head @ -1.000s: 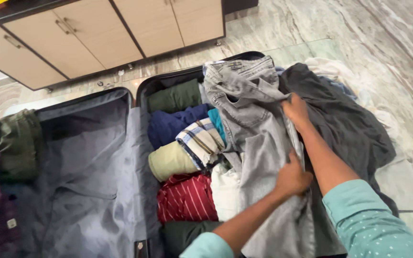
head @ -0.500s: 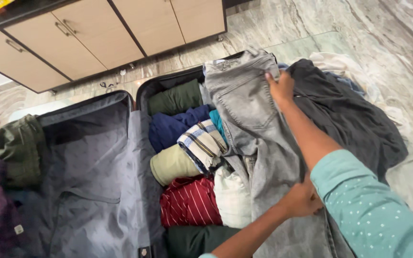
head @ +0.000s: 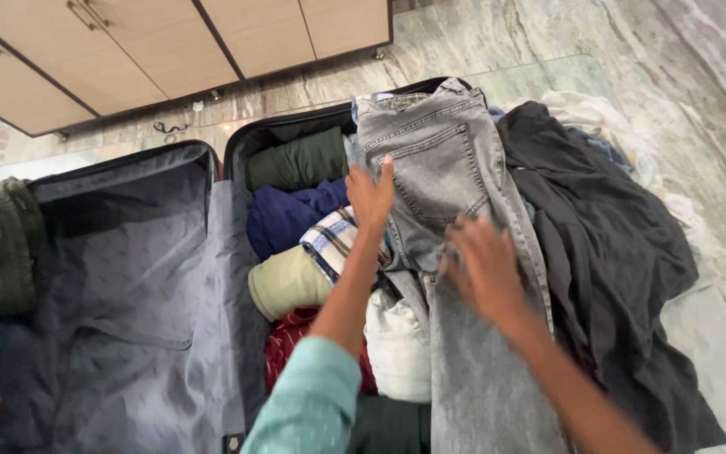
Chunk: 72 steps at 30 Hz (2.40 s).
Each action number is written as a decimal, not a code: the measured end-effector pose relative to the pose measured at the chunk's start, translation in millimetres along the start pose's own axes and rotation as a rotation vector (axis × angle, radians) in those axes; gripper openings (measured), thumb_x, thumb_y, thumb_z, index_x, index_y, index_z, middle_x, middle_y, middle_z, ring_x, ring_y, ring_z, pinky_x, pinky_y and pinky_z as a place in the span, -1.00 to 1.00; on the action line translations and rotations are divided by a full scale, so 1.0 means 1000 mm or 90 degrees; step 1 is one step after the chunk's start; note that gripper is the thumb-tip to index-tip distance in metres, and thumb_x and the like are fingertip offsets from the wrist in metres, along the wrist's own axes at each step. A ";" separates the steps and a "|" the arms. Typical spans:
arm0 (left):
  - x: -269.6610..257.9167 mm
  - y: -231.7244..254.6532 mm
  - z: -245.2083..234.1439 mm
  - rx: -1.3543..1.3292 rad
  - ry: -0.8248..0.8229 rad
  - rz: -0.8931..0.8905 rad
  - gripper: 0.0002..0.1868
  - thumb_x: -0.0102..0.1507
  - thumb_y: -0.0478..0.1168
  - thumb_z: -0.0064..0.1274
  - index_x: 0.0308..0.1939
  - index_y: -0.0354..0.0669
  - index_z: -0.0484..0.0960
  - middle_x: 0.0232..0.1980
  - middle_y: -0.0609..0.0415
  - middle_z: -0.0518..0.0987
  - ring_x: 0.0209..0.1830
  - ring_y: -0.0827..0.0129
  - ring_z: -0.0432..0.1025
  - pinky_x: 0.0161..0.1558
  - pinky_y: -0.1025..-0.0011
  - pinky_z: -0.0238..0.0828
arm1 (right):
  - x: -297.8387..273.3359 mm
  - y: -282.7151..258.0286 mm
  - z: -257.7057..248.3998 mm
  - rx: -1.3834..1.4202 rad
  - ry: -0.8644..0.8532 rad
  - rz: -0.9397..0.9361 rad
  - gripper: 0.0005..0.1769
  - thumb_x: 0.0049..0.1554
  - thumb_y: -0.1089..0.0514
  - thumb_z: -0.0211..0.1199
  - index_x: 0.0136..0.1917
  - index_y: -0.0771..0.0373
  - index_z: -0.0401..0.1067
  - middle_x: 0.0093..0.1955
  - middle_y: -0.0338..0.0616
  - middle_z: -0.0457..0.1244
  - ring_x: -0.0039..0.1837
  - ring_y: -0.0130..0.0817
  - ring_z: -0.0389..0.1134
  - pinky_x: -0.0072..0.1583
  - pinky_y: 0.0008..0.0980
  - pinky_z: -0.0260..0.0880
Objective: The person folds and rolls several items of clothing, including a shirt and trousers, and places them into an open suitcase.
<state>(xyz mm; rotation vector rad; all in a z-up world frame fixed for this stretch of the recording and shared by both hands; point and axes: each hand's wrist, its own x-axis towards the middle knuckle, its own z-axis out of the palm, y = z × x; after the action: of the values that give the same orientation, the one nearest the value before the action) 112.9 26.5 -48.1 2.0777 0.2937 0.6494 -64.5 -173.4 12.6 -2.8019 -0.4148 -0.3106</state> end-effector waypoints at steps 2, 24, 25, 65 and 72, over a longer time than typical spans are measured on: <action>0.027 -0.018 0.026 -0.037 -0.054 0.040 -0.22 0.26 0.10 0.27 0.20 -0.54 0.32 0.06 -0.51 0.48 0.05 -0.33 0.40 0.07 -0.04 0.35 | -0.035 -0.027 0.010 -0.084 -0.117 0.003 -0.05 0.10 -0.33 0.03 0.59 0.20 0.01 0.67 0.01 -0.19 0.64 0.03 -0.25 0.49 0.25 -0.33; -0.087 0.055 -0.092 -0.169 -0.441 0.167 -0.81 0.14 -0.33 0.19 -0.16 -0.14 0.67 -0.36 0.04 0.64 -0.41 0.31 0.55 -0.29 0.33 0.50 | -0.135 -0.009 -0.035 0.255 -0.216 0.176 -0.57 0.13 -0.03 0.28 0.22 0.17 0.40 0.28 -0.18 0.23 0.36 -0.17 0.28 0.32 -0.23 0.29; -0.118 0.066 -0.102 -0.086 -0.592 0.190 -0.89 0.23 -0.30 0.15 -0.20 -0.04 0.75 -0.37 0.08 0.67 -0.44 0.37 0.55 -0.33 0.37 0.50 | -0.140 -0.004 -0.037 0.242 -0.157 0.193 -0.68 0.14 0.02 0.28 0.09 0.22 0.47 0.17 -0.16 0.29 0.28 -0.15 0.35 0.27 -0.22 0.35; -0.393 0.053 -0.115 0.128 -0.590 0.633 -0.76 0.29 -0.26 0.17 -0.05 -0.24 0.47 -0.13 -0.07 0.56 -0.15 0.14 0.52 -0.20 0.25 0.45 | -0.149 0.043 -0.064 0.427 -0.341 0.159 -0.76 0.15 0.11 0.25 0.03 0.28 0.49 -0.12 -0.18 0.40 -0.14 -0.43 0.42 -0.05 -0.41 0.46; -0.365 0.069 -0.140 0.030 -0.609 0.552 -0.59 0.07 -0.33 0.13 -0.01 -0.27 0.43 -0.08 -0.07 0.57 -0.06 0.10 0.54 -0.06 0.24 0.47 | -0.153 0.055 -0.059 0.423 -0.372 0.124 -0.75 0.06 0.26 0.24 0.04 0.30 0.50 -0.06 -0.17 0.42 -0.08 -0.38 0.45 0.01 -0.39 0.47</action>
<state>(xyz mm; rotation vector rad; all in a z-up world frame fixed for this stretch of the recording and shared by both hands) -271.1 -74.3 -51.0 2.2608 -1.1780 0.0431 -200.1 -280.1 15.8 -2.1924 -0.2862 0.5966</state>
